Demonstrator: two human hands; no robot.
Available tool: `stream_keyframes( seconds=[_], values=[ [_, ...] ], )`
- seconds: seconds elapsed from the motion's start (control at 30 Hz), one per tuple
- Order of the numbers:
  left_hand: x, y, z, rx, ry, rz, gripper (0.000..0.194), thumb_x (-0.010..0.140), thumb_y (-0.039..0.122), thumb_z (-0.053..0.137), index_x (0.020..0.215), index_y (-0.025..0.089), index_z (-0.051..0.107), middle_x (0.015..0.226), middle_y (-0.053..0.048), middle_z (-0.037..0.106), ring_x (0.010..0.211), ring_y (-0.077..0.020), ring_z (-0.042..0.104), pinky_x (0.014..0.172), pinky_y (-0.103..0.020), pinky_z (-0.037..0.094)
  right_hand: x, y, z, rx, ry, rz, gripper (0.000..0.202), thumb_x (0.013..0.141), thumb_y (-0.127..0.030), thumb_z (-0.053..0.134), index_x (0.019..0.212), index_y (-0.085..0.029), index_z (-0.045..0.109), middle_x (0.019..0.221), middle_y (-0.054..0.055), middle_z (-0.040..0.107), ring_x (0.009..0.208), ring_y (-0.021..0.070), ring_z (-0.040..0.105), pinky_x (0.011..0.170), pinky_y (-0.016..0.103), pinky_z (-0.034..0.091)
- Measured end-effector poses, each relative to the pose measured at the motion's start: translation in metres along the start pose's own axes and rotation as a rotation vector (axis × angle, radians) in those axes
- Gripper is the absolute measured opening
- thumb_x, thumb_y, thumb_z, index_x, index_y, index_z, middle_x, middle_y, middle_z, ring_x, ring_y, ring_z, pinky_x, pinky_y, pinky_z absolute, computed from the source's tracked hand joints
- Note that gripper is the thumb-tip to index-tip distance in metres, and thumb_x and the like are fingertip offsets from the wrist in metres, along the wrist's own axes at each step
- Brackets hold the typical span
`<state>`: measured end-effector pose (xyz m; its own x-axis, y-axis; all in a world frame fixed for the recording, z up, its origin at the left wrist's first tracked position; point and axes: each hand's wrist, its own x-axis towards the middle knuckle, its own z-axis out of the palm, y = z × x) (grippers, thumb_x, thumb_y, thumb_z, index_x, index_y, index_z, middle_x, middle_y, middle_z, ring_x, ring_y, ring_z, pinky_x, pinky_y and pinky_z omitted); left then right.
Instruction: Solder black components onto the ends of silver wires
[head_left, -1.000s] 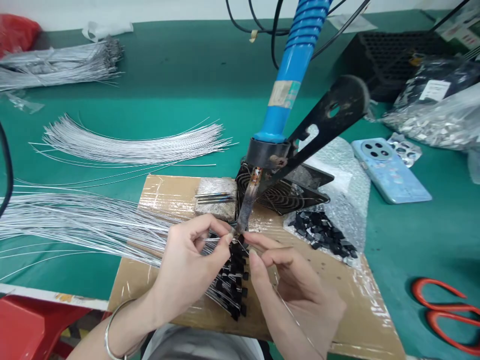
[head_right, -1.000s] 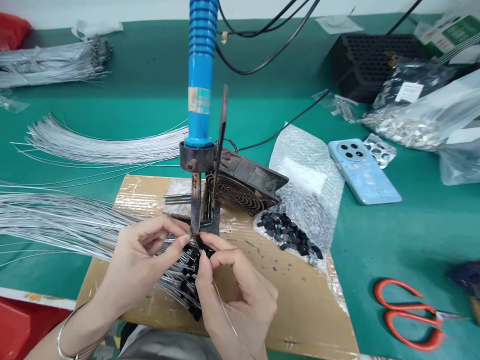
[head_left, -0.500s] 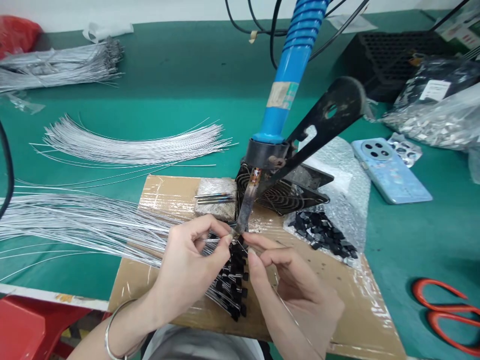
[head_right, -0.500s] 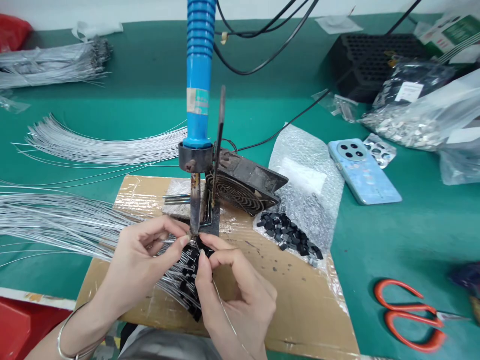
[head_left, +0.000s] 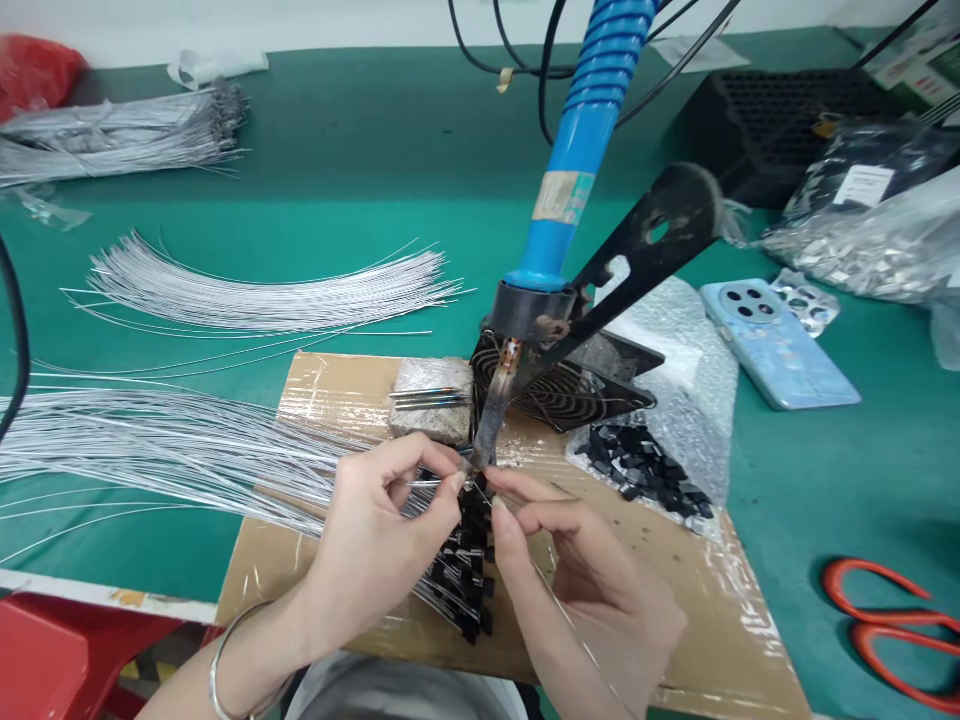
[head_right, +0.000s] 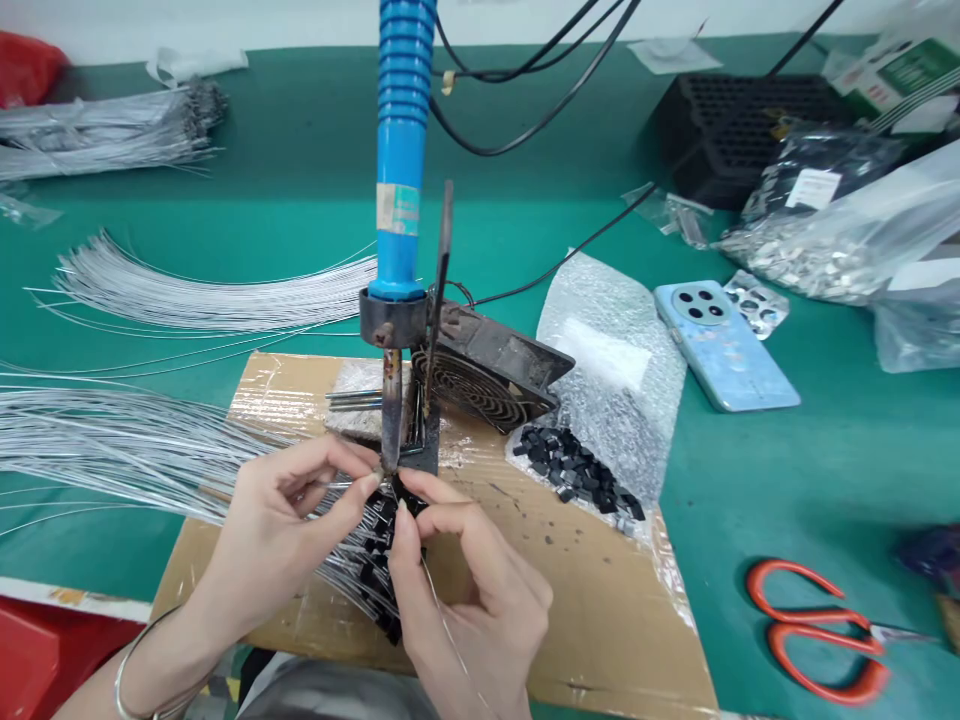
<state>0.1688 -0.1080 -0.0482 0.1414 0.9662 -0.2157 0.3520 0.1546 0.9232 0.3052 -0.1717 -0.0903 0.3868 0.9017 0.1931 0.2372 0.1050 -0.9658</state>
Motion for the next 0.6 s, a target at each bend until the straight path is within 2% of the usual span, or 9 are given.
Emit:
stream_keyframes(
  seconds=[0.13,0.37,0.6],
  values=[
    [-0.0003,-0.0012,-0.0005,0.006,0.000,0.000,0.011,0.084,0.021,0.062,0.074,0.019,0.068,0.076,-0.004,0.073,0.084,-0.0227,0.074,0.070,-0.030,0.057,-0.0008,-0.0032,-0.0006,0.018,-0.010,0.006,0.014,0.092,-0.015,0.074,0.083,-0.023,0.067,0.110,0.004,0.083,0.102,0.0182,0.079,0.091,0.025,0.059],
    [-0.0013,-0.0015,-0.0011,0.022,0.014,0.005,0.012,0.084,0.023,0.062,0.074,0.018,0.068,0.086,-0.007,0.078,0.081,-0.0208,0.073,0.067,-0.028,0.055,-0.0010,-0.0057,-0.0018,0.010,-0.025,-0.007,0.016,0.094,-0.015,0.071,0.082,-0.024,0.065,0.111,0.006,0.083,0.101,0.0189,0.079,0.087,0.027,0.058],
    [-0.0007,-0.0012,-0.0009,0.035,0.016,0.019,0.013,0.084,0.022,0.062,0.073,0.018,0.069,0.085,-0.007,0.078,0.080,-0.0202,0.073,0.064,-0.027,0.054,-0.0013,-0.0048,-0.0014,0.014,-0.026,0.012,0.016,0.094,-0.015,0.072,0.082,-0.024,0.066,0.111,0.005,0.083,0.102,0.0182,0.079,0.088,0.026,0.057]
  ],
)
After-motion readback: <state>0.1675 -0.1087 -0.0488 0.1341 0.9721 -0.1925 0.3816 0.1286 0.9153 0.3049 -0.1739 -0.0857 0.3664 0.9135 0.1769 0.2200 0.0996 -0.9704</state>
